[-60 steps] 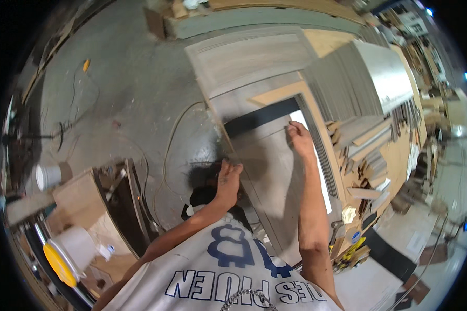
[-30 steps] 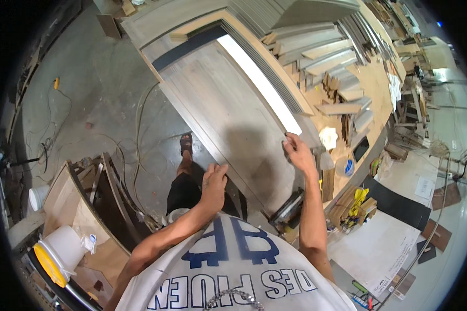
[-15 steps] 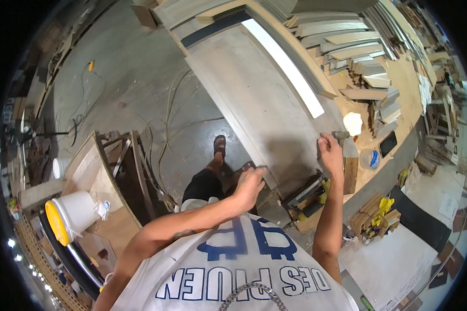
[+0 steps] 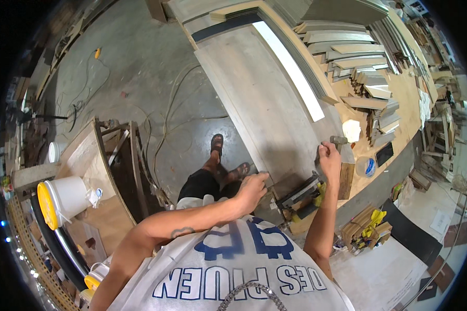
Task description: Assembling and securing the frame and panel of a wooden cabinet door using wood glue and a pneumatic nail gun.
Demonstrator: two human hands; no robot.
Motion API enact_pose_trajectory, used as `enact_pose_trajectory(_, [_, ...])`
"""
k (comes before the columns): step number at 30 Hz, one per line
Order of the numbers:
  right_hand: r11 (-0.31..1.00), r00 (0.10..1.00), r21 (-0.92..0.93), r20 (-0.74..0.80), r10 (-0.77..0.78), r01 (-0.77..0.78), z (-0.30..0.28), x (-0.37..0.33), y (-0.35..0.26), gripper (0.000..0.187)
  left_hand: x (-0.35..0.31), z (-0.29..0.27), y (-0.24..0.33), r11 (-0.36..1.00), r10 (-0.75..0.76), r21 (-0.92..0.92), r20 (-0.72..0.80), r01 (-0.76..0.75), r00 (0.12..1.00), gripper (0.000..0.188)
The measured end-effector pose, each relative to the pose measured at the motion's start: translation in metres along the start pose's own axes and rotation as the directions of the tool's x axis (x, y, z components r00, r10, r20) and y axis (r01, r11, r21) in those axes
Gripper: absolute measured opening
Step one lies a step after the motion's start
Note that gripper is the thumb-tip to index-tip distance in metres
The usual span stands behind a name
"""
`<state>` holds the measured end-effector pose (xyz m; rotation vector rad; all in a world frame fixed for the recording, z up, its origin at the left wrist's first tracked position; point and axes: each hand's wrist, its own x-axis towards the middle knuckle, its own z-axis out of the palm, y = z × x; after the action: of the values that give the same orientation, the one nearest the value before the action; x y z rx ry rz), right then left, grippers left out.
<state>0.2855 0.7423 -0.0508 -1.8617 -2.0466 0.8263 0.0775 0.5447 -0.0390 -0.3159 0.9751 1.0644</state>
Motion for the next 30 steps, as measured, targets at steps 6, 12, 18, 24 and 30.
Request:
enact_pose_trajectory(6, [0.997,0.979,0.082,-0.203,0.018,-0.001,0.012,-0.017,0.013,0.045,0.004,-0.009,0.02,0.918,0.182,0.391,-0.246,-0.074,0.952,0.063])
enact_pose_trajectory(12, [0.788,0.92,0.534,-0.044,0.389,-0.307,0.052,-0.102,-0.047,0.063,0.026,-0.024,0.179,0.011,0.812,0.873,0.277,-0.488,0.514,0.058])
enact_pose_trajectory(18, [0.582,0.799,0.736,-0.094,0.594,-0.346,0.091,-0.122,-0.091,0.075,0.158,-0.012,0.364,-0.59,0.71,0.752,0.656,-0.292,0.255,0.06])
enact_pose_trajectory(24, [0.522,0.599,0.761,-0.225,0.769,-0.384,0.117,-0.101,-0.091,0.074,0.202,-0.005,0.439,-0.605,0.618,0.749,0.656,-0.271,0.434,0.066])
enact_pose_trajectory(30, [0.468,0.378,0.718,-0.3,0.876,-0.514,0.104,-0.078,-0.117,0.067,0.191,0.019,0.429,-0.473,0.649,0.841,0.535,-0.263,0.541,0.061])
